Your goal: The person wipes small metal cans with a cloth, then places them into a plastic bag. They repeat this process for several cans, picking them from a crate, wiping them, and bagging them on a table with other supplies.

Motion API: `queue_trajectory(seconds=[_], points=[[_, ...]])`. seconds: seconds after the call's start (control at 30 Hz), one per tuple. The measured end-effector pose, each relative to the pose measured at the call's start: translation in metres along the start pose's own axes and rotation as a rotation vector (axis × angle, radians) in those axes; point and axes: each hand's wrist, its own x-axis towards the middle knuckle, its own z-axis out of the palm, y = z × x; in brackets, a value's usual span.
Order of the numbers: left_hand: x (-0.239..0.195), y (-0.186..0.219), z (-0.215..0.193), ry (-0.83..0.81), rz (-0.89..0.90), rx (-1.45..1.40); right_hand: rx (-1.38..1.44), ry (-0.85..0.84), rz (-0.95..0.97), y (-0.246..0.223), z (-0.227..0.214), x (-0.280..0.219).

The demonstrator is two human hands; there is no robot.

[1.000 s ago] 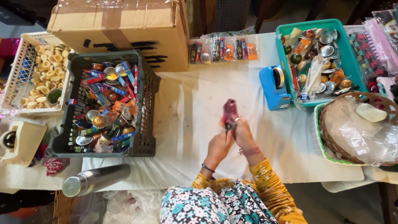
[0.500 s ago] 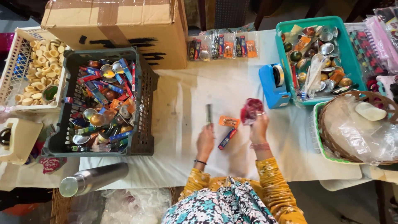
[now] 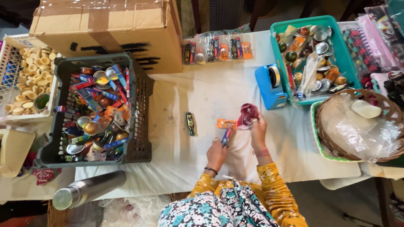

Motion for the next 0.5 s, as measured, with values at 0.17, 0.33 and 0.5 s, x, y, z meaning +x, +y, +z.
queue_trajectory(seconds=[0.17,0.33,0.5], points=[[0.001,0.036,-0.107,-0.126,-0.185,-0.936,-0.777,-0.325,-0.483,-0.016,0.065,-0.071],[-0.029,0.054,-0.118,0.211,0.115,-0.713,-0.775,-0.35,-0.269,-0.001,0.087,-0.07],[-0.029,0.057,-0.125,0.329,0.174,-0.651,-0.29,-0.159,0.051,0.001,0.094,-0.061]])
